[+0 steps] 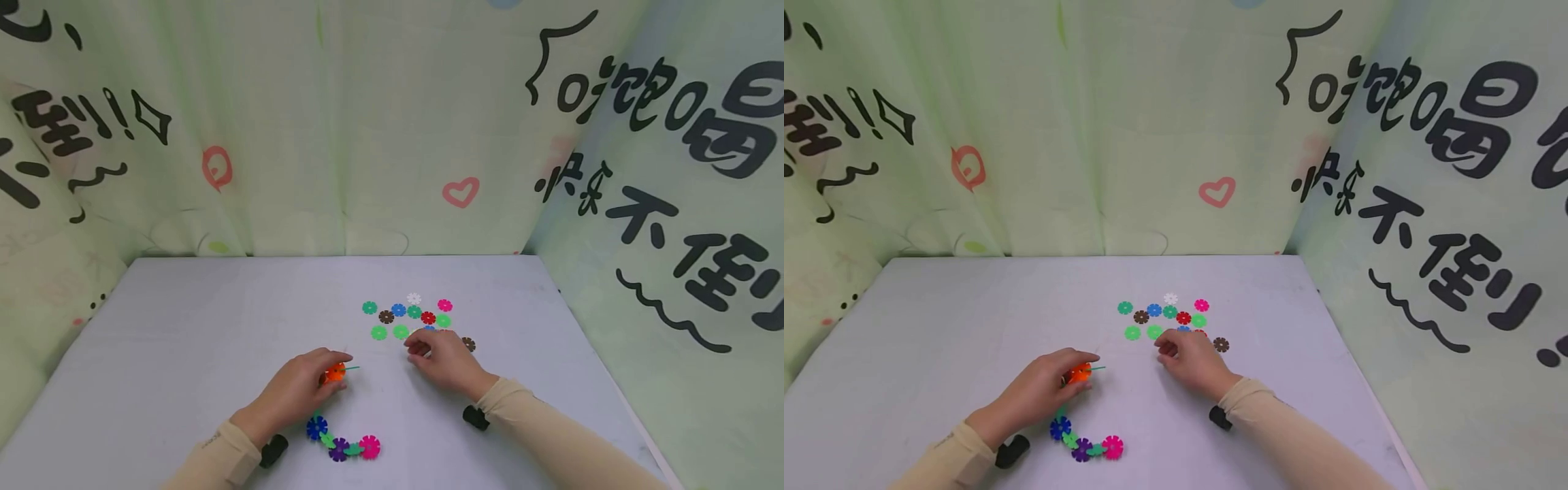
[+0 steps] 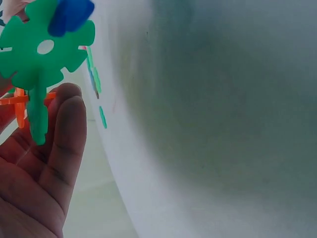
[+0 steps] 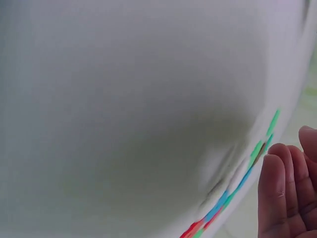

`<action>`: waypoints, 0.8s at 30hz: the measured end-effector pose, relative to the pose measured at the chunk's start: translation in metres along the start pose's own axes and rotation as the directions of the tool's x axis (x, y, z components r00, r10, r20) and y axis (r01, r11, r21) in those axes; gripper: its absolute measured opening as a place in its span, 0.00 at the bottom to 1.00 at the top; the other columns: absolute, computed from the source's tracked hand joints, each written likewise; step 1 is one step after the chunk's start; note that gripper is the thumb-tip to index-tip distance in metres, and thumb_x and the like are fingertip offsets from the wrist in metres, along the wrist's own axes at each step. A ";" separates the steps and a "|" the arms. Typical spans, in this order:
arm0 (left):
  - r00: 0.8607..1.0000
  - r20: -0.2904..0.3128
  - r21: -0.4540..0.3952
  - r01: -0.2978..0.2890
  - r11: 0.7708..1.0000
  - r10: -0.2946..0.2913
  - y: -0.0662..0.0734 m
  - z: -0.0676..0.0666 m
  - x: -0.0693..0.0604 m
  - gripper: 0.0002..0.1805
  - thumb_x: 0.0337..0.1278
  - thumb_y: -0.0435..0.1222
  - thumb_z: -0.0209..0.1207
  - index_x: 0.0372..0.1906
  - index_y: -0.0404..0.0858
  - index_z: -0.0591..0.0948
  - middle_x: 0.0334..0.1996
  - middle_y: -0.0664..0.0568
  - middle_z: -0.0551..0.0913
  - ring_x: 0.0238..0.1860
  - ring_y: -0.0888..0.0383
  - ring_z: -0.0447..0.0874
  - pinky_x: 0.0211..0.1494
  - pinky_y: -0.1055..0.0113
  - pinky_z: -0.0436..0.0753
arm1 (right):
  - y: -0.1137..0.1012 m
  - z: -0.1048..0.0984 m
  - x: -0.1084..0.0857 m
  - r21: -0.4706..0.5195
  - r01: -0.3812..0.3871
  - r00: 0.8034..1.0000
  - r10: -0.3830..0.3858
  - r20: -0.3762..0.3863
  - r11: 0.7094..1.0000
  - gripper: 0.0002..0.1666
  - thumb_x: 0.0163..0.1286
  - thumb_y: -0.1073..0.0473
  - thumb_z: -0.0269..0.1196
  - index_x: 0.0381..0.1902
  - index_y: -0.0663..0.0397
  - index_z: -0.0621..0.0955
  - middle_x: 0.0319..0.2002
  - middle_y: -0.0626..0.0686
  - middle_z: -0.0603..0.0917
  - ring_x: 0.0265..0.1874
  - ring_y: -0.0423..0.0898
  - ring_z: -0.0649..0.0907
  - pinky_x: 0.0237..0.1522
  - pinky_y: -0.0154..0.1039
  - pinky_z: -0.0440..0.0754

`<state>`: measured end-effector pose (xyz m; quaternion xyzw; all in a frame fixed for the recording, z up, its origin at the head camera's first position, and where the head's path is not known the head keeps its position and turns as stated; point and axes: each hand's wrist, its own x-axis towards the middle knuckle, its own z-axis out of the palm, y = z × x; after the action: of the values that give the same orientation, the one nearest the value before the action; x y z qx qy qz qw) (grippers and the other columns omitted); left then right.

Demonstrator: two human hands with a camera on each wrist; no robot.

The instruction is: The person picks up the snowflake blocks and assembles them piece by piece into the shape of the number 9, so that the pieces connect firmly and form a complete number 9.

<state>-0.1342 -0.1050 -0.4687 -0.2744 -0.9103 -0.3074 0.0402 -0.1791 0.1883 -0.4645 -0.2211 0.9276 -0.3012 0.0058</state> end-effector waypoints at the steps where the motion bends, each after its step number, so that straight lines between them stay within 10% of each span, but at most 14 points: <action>1: 1.000 -0.003 0.001 0.002 1.000 -0.002 0.000 0.000 0.000 0.22 0.56 0.38 0.71 0.57 0.43 0.83 0.45 0.58 0.83 0.41 0.62 0.81 0.48 0.61 0.83 | 0.006 -0.002 0.001 -0.012 -0.019 1.000 0.019 -0.012 1.000 0.12 0.62 0.64 0.72 0.44 0.53 0.85 0.35 0.41 0.84 0.35 0.37 0.83 0.41 0.36 0.82; 9: 1.000 0.008 0.009 0.023 1.000 -0.023 0.000 -0.001 -0.001 0.21 0.59 0.38 0.69 0.58 0.45 0.83 0.45 0.59 0.83 0.42 0.62 0.81 0.49 0.61 0.83 | 0.031 -0.007 0.012 -0.090 -0.148 0.988 0.144 -0.046 0.985 0.17 0.60 0.62 0.74 0.48 0.56 0.86 0.36 0.44 0.83 0.34 0.40 0.80 0.41 0.38 0.82; 24: 0.999 0.020 0.006 0.039 0.999 -0.039 -0.001 -0.002 0.000 0.19 0.59 0.38 0.69 0.56 0.46 0.84 0.45 0.59 0.83 0.42 0.63 0.81 0.49 0.61 0.83 | 0.033 -0.004 0.032 -0.311 -0.139 0.988 0.152 0.017 0.940 0.21 0.58 0.52 0.76 0.47 0.53 0.86 0.33 0.45 0.79 0.33 0.42 0.77 0.37 0.39 0.79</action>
<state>-0.1350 -0.1072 -0.4679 -0.2594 -0.9167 -0.3027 0.0259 -0.2221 0.2013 -0.4762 -0.1561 0.9768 -0.1463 0.0124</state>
